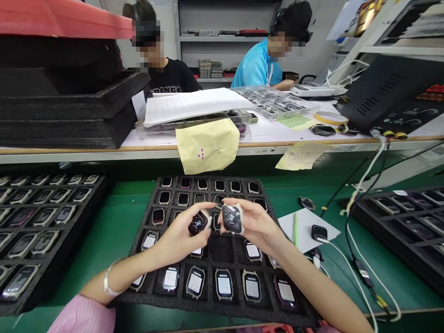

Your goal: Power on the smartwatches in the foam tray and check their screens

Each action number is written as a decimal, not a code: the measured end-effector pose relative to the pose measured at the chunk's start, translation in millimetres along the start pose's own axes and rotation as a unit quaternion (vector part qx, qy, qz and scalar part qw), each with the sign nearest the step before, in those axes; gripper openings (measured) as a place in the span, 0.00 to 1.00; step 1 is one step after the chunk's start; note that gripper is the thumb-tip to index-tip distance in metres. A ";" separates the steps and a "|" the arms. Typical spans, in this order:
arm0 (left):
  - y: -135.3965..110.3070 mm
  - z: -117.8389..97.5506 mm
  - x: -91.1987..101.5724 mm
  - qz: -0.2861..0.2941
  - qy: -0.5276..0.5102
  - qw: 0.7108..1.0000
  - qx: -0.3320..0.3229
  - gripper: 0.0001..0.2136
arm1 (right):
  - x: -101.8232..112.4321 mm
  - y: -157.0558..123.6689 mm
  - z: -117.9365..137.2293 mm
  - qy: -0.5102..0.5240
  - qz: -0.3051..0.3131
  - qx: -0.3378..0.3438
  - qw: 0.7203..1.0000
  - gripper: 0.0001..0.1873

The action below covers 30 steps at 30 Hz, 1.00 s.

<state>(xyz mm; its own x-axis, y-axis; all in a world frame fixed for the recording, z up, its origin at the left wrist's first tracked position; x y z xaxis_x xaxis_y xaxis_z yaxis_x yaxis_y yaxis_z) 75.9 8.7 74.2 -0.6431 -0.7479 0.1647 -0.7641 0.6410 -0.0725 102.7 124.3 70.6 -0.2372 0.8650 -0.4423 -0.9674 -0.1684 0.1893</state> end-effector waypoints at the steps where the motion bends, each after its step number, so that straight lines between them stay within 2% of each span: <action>1: -0.2 0.0 -0.1 0.002 0.002 1.000 0.000 0.21 | 0.0 -0.4 -0.1 -0.004 -0.004 -0.004 1.000 0.23; 9: 3.5 4.2 -0.2 0.005 0.013 1.000 -0.005 0.21 | -2.5 -0.7 0.1 -0.004 0.008 -0.005 1.000 0.23; 13: 5.4 6.2 4.2 -0.014 0.018 1.000 -0.002 0.22 | -1.4 0.4 2.8 -0.003 0.012 0.009 1.000 0.21; 30: 3.8 -2.3 -0.1 0.000 0.062 0.998 -0.006 0.20 | -5.1 2.3 7.0 -0.019 0.027 0.021 0.999 0.19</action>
<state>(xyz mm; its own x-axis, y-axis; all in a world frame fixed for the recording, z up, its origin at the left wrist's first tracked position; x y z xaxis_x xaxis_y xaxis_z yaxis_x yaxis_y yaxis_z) 73.2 11.7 76.2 -0.6313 -0.7215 0.2844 -0.7629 0.6436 -0.0607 102.4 122.8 79.5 -0.2839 0.8724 -0.3980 -0.9487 -0.1953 0.2487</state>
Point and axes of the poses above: each hand's wrist, its own y-axis towards the middle knuckle, its own x-axis out of the back of the hand, z = x × y, the point moved 10 cm from there along y, towards the middle knuckle, and after that the axes turned 10 degrees about x, right-handed, at the moved point
